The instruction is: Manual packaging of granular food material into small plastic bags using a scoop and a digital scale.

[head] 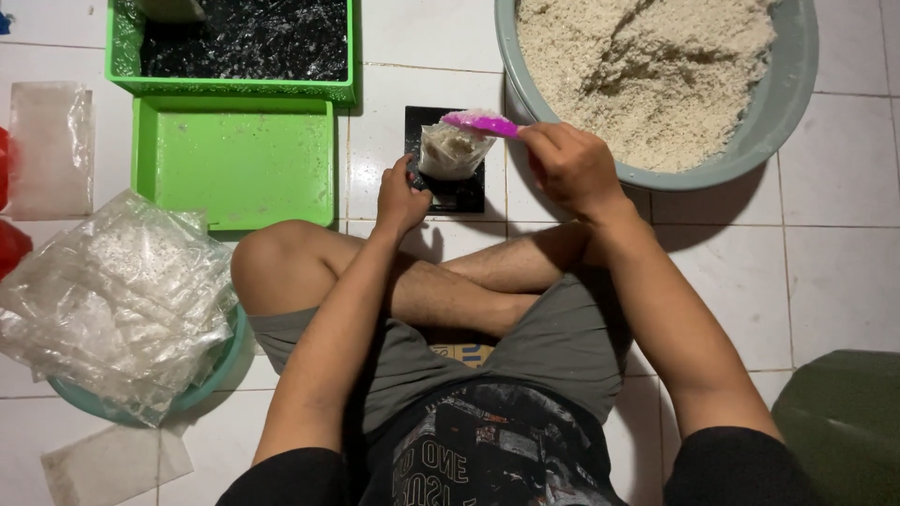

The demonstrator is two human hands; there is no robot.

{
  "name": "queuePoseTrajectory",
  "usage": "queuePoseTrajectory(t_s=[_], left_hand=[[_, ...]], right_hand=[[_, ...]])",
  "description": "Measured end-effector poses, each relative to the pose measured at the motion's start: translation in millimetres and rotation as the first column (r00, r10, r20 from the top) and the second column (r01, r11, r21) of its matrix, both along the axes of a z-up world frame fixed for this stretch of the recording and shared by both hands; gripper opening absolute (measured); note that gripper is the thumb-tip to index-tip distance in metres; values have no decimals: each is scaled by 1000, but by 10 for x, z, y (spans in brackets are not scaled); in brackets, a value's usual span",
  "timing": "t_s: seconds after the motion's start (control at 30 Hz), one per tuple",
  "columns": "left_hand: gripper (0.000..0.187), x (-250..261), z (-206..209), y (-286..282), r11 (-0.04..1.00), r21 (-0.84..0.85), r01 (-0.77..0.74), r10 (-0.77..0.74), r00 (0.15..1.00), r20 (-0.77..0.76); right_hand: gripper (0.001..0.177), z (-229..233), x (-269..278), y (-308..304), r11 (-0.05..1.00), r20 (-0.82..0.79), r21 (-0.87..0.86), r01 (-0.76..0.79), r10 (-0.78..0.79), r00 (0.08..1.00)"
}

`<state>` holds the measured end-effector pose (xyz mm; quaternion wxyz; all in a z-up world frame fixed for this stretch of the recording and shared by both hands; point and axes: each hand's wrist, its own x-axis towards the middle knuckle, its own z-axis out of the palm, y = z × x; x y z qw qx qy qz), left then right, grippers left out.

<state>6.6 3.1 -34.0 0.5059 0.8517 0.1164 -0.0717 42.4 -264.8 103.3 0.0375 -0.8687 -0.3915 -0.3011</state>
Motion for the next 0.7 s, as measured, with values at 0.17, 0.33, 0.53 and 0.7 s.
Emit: queuePoseTrajectory(t_s=[0.17,0.33,0.53,0.7], left_hand=[[72,-16,31,3,1000,-1,-1,1,1000,0],[72,-27,58,14,1000,-3,4,-4,1000,-5],[65,-11,35,17,998,29,56,-59,990,129],[69,-40,271,-29,1000,-16,-5,5,1000,-19]], right_hand=[[20,-92,35,-88,996,-34,84,17,-14,999],[18,251,-56,-259,889,-283,433,149,-23,959],[17,168,-34,-1368,765,-314,392,512,-412,856],[17,-295,172,-2081,467,-544,-106,878,-766,342]])
